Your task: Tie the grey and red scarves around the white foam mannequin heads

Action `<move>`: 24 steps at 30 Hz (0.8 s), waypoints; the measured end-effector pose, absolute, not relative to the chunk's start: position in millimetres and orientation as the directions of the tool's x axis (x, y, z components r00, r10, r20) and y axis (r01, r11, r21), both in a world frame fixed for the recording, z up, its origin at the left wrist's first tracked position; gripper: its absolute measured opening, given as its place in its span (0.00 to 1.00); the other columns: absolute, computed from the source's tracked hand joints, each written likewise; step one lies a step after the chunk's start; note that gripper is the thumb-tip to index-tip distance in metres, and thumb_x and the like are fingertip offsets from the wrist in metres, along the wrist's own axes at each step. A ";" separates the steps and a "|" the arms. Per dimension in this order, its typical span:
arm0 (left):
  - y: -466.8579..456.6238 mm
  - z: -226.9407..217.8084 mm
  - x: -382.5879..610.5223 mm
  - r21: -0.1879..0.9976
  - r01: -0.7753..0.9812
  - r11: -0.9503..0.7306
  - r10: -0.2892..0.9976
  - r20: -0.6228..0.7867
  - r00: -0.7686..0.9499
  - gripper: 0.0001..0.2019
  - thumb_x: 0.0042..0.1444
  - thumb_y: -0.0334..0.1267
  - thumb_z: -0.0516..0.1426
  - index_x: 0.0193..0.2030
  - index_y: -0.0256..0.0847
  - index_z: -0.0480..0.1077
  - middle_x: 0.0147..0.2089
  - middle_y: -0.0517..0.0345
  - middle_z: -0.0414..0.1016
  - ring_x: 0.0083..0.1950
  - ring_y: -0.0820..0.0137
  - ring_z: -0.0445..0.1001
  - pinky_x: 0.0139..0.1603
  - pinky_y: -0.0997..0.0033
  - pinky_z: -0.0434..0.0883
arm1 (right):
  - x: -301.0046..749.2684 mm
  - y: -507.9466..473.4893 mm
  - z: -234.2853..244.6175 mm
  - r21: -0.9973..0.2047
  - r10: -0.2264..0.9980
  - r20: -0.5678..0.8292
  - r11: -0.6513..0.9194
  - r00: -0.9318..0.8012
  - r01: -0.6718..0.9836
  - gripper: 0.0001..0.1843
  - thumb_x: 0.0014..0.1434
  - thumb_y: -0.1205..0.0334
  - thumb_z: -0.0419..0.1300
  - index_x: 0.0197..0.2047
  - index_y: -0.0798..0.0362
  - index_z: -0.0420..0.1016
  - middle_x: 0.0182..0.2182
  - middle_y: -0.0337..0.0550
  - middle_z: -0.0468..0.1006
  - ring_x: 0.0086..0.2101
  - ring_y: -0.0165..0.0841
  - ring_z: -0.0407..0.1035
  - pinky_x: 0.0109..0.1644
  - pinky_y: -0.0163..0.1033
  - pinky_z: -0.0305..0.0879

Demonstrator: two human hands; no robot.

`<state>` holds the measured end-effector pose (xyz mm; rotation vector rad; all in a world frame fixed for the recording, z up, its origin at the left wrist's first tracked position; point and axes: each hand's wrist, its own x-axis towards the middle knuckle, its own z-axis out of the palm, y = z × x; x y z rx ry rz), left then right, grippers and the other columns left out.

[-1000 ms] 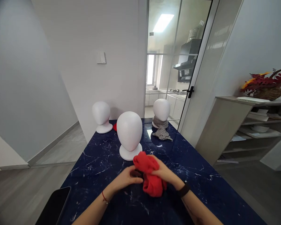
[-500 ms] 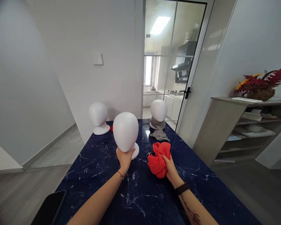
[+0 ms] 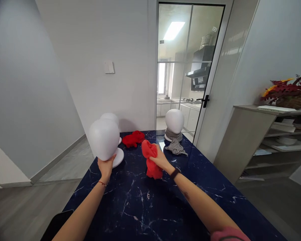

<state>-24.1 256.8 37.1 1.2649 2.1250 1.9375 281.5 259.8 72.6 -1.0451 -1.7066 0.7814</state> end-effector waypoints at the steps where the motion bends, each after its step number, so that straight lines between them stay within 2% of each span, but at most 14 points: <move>1: 258.8 35.9 -34.0 0.831 0.552 -0.063 0.538 0.494 -0.683 0.28 0.38 0.50 0.64 0.46 0.39 0.68 0.48 0.46 0.75 0.51 0.53 0.72 0.50 0.55 0.68 | 266.6 272.8 80.3 -0.817 0.878 0.405 0.473 -0.256 0.329 0.34 0.46 0.65 0.60 0.57 0.52 0.57 0.49 0.46 0.71 0.47 0.37 0.68 0.55 0.45 0.61; 4: 262.3 32.5 -54.4 0.820 0.573 -0.011 0.525 0.492 -0.694 0.28 0.36 0.48 0.65 0.45 0.40 0.68 0.48 0.47 0.75 0.51 0.52 0.72 0.49 0.55 0.68 | 224.1 305.3 92.7 -0.681 0.810 0.371 0.570 -0.455 0.459 0.35 0.46 0.65 0.62 0.58 0.52 0.58 0.51 0.48 0.70 0.48 0.40 0.66 0.56 0.48 0.59; 7: 263.2 30.6 -64.8 0.799 0.600 0.041 0.524 0.495 -0.693 0.28 0.37 0.48 0.64 0.46 0.40 0.67 0.48 0.48 0.75 0.52 0.52 0.72 0.51 0.53 0.67 | 196.5 317.9 87.9 -0.449 0.774 0.161 0.610 -0.612 0.653 0.44 0.42 0.59 0.68 0.62 0.47 0.58 0.58 0.51 0.64 0.58 0.50 0.56 0.60 0.63 0.46; 9: 263.4 29.5 -69.1 0.786 0.613 0.076 0.528 0.490 -0.694 0.28 0.38 0.48 0.64 0.47 0.40 0.67 0.49 0.49 0.75 0.52 0.52 0.71 0.52 0.53 0.66 | 190.1 311.9 79.3 -0.302 0.801 0.063 0.584 -0.596 0.753 0.52 0.40 0.52 0.71 0.65 0.44 0.53 0.63 0.53 0.57 0.62 0.58 0.45 0.59 0.72 0.37; 11: 264.0 27.5 -72.4 0.784 0.612 0.104 0.532 0.476 -0.700 0.29 0.38 0.48 0.63 0.49 0.41 0.66 0.50 0.48 0.75 0.54 0.51 0.71 0.54 0.52 0.65 | 191.8 297.1 69.9 -0.225 0.870 0.067 0.490 -0.488 0.842 0.57 0.40 0.47 0.70 0.68 0.44 0.45 0.66 0.55 0.48 0.63 0.63 0.39 0.58 0.74 0.35; 12: 264.5 26.1 -73.9 0.786 0.608 0.115 0.531 0.468 -0.706 0.30 0.39 0.48 0.63 0.50 0.41 0.66 0.51 0.48 0.75 0.54 0.51 0.70 0.55 0.51 0.64 | 194.3 288.1 65.3 -0.210 0.906 0.080 0.424 -0.417 0.881 0.58 0.42 0.46 0.69 0.69 0.44 0.41 0.67 0.56 0.45 0.63 0.65 0.39 0.57 0.74 0.39; 14: 265.8 22.2 -76.6 0.795 0.592 0.132 0.523 0.451 -0.723 0.32 0.40 0.49 0.63 0.53 0.40 0.64 0.53 0.45 0.73 0.57 0.50 0.69 0.57 0.50 0.62 | 199.6 271.2 56.1 -0.212 0.951 0.074 0.310 -0.301 0.927 0.57 0.47 0.49 0.67 0.70 0.46 0.36 0.67 0.59 0.43 0.60 0.65 0.47 0.56 0.69 0.50; 16: 267.4 17.5 -79.2 0.807 0.574 0.137 0.509 0.440 -0.740 0.35 0.40 0.49 0.63 0.55 0.37 0.63 0.55 0.42 0.72 0.58 0.49 0.68 0.58 0.49 0.62 | 201.5 259.9 45.8 -0.239 0.959 0.055 0.284 -0.279 0.929 0.49 0.54 0.55 0.62 0.70 0.46 0.36 0.66 0.62 0.46 0.57 0.59 0.56 0.53 0.61 0.60; 17: 268.1 15.3 -80.4 0.810 0.570 0.134 0.503 0.440 -0.744 0.35 0.40 0.50 0.63 0.55 0.36 0.63 0.55 0.41 0.72 0.58 0.48 0.67 0.58 0.49 0.62 | 200.5 257.2 40.1 -0.247 0.952 0.058 0.307 -0.302 0.919 0.44 0.57 0.57 0.59 0.70 0.46 0.38 0.66 0.61 0.48 0.57 0.57 0.58 0.52 0.58 0.61; 20: 269.4 10.5 -83.4 0.805 0.583 0.113 0.505 0.458 -0.731 0.33 0.41 0.51 0.63 0.53 0.35 0.66 0.54 0.40 0.72 0.58 0.47 0.67 0.59 0.48 0.61 | 191.8 259.0 22.3 -0.234 0.917 0.122 0.399 -0.381 0.886 0.31 0.63 0.62 0.49 0.68 0.43 0.49 0.64 0.57 0.54 0.60 0.53 0.54 0.57 0.60 0.56; 24: 267.0 10.1 -82.5 0.786 0.610 0.102 0.545 0.469 -0.695 0.32 0.42 0.52 0.62 0.52 0.35 0.67 0.55 0.39 0.71 0.59 0.46 0.66 0.62 0.42 0.54 | 181.3 267.4 4.1 -0.246 0.890 0.210 0.448 -0.404 0.859 0.27 0.64 0.63 0.45 0.66 0.40 0.54 0.63 0.51 0.57 0.61 0.50 0.51 0.59 0.62 0.51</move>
